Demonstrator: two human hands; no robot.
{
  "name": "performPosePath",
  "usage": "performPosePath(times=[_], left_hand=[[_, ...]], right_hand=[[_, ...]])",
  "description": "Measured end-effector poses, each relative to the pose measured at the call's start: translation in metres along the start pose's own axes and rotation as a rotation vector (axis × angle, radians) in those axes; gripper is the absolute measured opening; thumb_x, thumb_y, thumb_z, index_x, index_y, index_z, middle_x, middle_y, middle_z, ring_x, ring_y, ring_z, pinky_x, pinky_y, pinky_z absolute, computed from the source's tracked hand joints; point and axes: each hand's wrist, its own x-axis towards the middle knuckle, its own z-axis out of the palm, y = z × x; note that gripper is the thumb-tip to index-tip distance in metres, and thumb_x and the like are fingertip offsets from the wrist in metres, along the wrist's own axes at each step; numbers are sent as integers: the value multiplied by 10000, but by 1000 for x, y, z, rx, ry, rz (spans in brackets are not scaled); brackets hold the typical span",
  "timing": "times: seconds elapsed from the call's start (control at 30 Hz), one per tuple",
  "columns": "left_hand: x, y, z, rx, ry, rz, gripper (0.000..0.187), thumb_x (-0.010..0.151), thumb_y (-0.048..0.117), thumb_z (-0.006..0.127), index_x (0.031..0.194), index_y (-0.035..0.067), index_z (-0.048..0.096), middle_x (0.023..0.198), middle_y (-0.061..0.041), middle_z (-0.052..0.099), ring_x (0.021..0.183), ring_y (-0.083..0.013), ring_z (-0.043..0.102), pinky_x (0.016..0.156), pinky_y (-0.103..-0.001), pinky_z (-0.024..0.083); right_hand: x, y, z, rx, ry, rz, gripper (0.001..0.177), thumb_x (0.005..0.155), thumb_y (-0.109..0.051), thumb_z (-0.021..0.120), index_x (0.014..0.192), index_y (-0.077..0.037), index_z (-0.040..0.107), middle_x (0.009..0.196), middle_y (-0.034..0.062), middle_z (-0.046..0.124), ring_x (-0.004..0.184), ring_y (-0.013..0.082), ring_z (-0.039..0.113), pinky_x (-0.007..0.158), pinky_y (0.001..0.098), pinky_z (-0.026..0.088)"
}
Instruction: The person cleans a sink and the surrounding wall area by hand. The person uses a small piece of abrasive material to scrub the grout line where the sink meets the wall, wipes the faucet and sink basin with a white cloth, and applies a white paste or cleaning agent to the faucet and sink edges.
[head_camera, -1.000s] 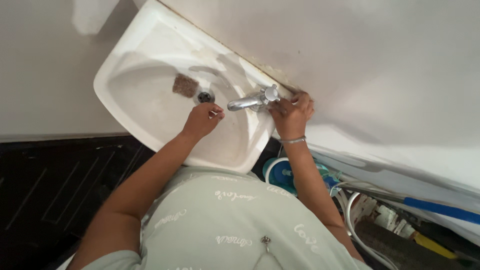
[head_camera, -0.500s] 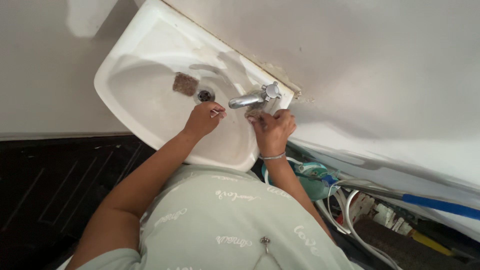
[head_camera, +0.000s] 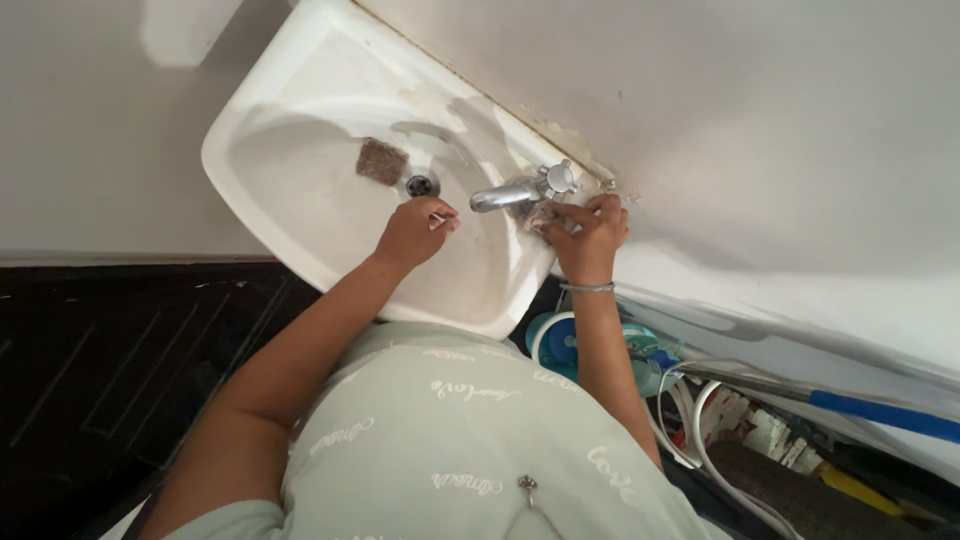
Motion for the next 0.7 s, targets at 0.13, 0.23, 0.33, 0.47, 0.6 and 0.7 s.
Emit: performPosePath(times=[0.13, 0.23, 0.33, 0.47, 0.6, 0.7], left_hand=[[-1, 1, -2, 19, -2, 40, 173, 863, 196, 764, 979, 67, 767, 977, -111, 755, 856, -232, 725, 790, -342, 576], [-1, 3, -1, 21, -25, 14, 178, 863, 200, 760, 985, 71, 764, 984, -107, 754, 865, -232, 724, 780, -345, 575], [0, 6, -3, 57, -39, 38, 173, 870, 195, 755, 987, 68, 767, 989, -112, 752, 862, -241, 722, 785, -346, 578], [-2, 5, -1, 32, -44, 8, 184, 862, 202, 759, 990, 69, 765, 1001, -108, 748, 864, -231, 719, 777, -351, 574], [-5, 6, 5, -74, -60, 71, 225, 875, 228, 775, 1007, 47, 747, 952, -96, 748, 824, -177, 703, 760, -334, 573], [-10, 13, 25, -207, -180, -27, 333, 823, 268, 850, 956, 7, 691, 902, -102, 728, 763, -148, 661, 701, -319, 566]], right_hand=[[7, 0, -2, -39, 2, -40, 332, 643, -249, 925, 965, -251, 847, 1060, 77, 531, 1045, 319, 499, 907, 479, 390], [22, 6, -14, -11, -68, -89, 352, 634, -296, 947, 965, -238, 842, 1053, 71, 543, 1088, 325, 498, 934, 506, 371], [28, 3, -18, -47, -39, -143, 317, 627, -271, 952, 917, -202, 842, 1008, 72, 584, 1019, 324, 525, 862, 487, 407], [17, -10, -16, 15, 20, -126, 351, 651, -251, 952, 955, -133, 823, 867, 96, 592, 847, 296, 575, 740, 435, 448], [-13, -51, -10, 113, 47, -116, 242, 769, -160, 892, 959, -71, 772, 792, 113, 649, 707, 283, 618, 682, 420, 490], [-22, -86, 1, 28, 32, -151, 199, 782, -148, 852, 930, -43, 772, 720, 131, 659, 652, 313, 631, 623, 465, 469]])
